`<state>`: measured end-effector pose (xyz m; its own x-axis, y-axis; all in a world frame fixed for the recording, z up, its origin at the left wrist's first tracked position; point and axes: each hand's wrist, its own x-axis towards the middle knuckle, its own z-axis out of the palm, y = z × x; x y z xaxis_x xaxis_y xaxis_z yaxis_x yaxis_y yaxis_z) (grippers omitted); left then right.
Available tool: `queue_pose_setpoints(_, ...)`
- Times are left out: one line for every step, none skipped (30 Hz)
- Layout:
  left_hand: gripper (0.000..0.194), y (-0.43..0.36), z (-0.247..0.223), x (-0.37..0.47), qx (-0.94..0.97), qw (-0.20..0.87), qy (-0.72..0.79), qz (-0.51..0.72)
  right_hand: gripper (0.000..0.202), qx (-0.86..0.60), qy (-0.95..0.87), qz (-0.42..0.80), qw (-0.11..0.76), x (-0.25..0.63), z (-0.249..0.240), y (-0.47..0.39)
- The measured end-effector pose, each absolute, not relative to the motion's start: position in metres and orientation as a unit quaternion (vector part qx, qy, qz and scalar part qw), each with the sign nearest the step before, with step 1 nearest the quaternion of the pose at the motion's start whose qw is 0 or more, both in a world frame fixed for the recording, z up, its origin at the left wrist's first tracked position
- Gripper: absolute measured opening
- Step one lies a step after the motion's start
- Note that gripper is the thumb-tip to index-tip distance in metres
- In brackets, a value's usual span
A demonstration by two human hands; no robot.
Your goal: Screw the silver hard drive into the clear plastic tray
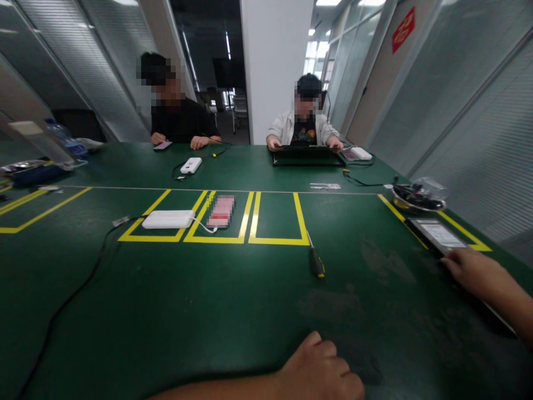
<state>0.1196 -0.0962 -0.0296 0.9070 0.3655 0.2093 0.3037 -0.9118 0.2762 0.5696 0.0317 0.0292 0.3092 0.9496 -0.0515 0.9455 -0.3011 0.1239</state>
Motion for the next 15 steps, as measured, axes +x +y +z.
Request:
queue_pose_setpoints(0.036, -0.096, -0.030, 0.120, 0.969, 0.121, 0.172, 0.130, 0.029, 0.808, 0.585, 0.018, 0.067, 0.569, 0.029, 0.031)
queue_pose_setpoints(0.036, -0.096, -0.030, 0.120, 0.969, 0.123, 0.171, 0.129, 0.030, 0.809, 0.584, 0.019, 0.068, 0.568, 0.029, 0.031)
queue_pose_setpoints(0.036, -0.096, -0.030, 0.119, 0.969, 0.125, 0.170, 0.126, 0.030, 0.808, 0.585, 0.019, 0.068, 0.568, 0.029, 0.030)
queue_pose_setpoints(0.036, -0.095, -0.029, 0.119, 0.970, 0.126, 0.170, 0.121, 0.029, 0.805, 0.588, 0.018, 0.068, 0.568, 0.030, 0.030)
queue_pose_setpoints(0.037, -0.095, -0.028, 0.119, 0.970, 0.126, 0.170, 0.117, 0.029, 0.802, 0.593, 0.018, 0.066, 0.568, 0.030, 0.030)
queue_pose_setpoints(0.037, -0.095, -0.027, 0.119, 0.971, 0.125, 0.170, 0.115, 0.029, 0.799, 0.597, 0.020, 0.064, 0.569, 0.030, 0.030)
queue_pose_setpoints(0.038, -0.094, -0.026, 0.119, 0.971, 0.123, 0.170, 0.113, 0.029, 0.796, 0.602, 0.022, 0.060, 0.569, 0.029, 0.030)
queue_pose_setpoints(0.038, -0.094, -0.025, 0.119, 0.971, 0.123, 0.170, 0.112, 0.028, 0.792, 0.607, 0.026, 0.056, 0.570, 0.029, 0.030)
queue_pose_setpoints(0.038, -0.094, -0.023, 0.119, 0.971, 0.122, 0.170, 0.113, 0.026, 0.788, 0.613, 0.028, 0.051, 0.571, 0.028, 0.029)
queue_pose_setpoints(0.037, -0.094, -0.022, 0.119, 0.971, 0.122, 0.171, 0.113, 0.024, 0.782, 0.621, 0.028, 0.047, 0.572, 0.028, 0.027)
queue_pose_setpoints(0.037, -0.094, -0.022, 0.119, 0.971, 0.122, 0.172, 0.113, 0.022, 0.774, 0.631, 0.025, 0.045, 0.574, 0.027, 0.026)
queue_pose_setpoints(0.036, -0.094, -0.021, 0.120, 0.971, 0.123, 0.172, 0.112, 0.020, 0.766, 0.642, 0.019, 0.043, 0.575, 0.026, 0.023)
queue_pose_setpoints(0.035, -0.094, -0.021, 0.120, 0.971, 0.123, 0.172, 0.112, 0.019, 0.758, 0.651, 0.013, 0.043, 0.577, 0.025, 0.020)
queue_pose_setpoints(0.034, -0.094, -0.021, 0.120, 0.971, 0.123, 0.171, 0.111, 0.018, 0.752, 0.658, 0.008, 0.044, 0.579, 0.024, 0.017)
queue_pose_setpoints(0.033, -0.094, -0.021, 0.120, 0.971, 0.123, 0.171, 0.111, 0.018, 0.748, 0.662, 0.004, 0.044, 0.581, 0.022, 0.013)
